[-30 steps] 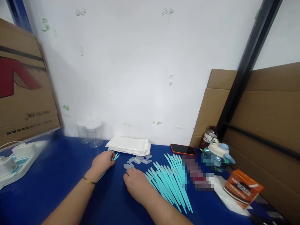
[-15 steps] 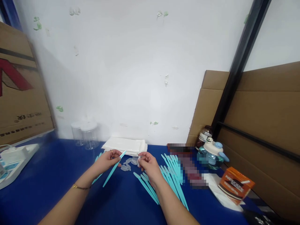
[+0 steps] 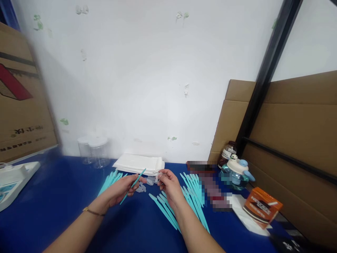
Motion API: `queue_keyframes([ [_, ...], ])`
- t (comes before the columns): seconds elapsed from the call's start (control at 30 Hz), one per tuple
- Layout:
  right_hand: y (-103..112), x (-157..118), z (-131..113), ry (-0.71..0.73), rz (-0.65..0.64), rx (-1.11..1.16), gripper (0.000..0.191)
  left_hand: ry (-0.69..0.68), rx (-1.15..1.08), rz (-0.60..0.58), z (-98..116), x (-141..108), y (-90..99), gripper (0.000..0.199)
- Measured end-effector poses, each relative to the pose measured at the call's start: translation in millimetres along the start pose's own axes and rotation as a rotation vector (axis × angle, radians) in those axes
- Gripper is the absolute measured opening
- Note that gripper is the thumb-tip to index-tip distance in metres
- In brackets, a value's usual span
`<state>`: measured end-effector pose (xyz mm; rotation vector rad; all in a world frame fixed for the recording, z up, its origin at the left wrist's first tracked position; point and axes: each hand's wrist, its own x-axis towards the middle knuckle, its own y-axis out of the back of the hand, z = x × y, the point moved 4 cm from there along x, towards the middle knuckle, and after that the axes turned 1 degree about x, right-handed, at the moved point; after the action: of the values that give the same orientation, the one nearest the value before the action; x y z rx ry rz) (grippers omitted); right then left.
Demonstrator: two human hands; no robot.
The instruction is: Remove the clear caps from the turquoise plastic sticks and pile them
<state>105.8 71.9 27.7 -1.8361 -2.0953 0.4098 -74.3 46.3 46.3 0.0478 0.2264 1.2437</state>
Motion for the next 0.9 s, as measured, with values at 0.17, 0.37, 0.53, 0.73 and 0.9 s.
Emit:
queue_keyframes([
  [0.17,3.1,0.2,-1.5,0.093,0.022,-0.059,0.03,-0.071,0.128,-0.063,-2.4,1.0,-8.6,0.04],
  [0.37,-1.3,-2.6,-1.8,0.113,0.016,-0.162,0.029,-0.104,0.306,-0.074,-8.1,4.7,-13.1,0.045],
  [0.53,-5.5,-4.1,-0.1,0.101,-0.017,-0.201,0.032,-0.121,0.377,-0.069,-9.1,5.3,-12.9,0.045],
  [0.73,-8.0,-6.9,0.9,0.106,-0.043,-0.25,0.029,-0.128,0.375,-0.052,-8.9,6.1,-15.0,0.042],
  [0.9,-9.9,-7.4,3.4,0.095,-0.09,-0.283,0.027,-0.129,0.316,-0.033,-12.2,6.0,-27.7,0.038],
])
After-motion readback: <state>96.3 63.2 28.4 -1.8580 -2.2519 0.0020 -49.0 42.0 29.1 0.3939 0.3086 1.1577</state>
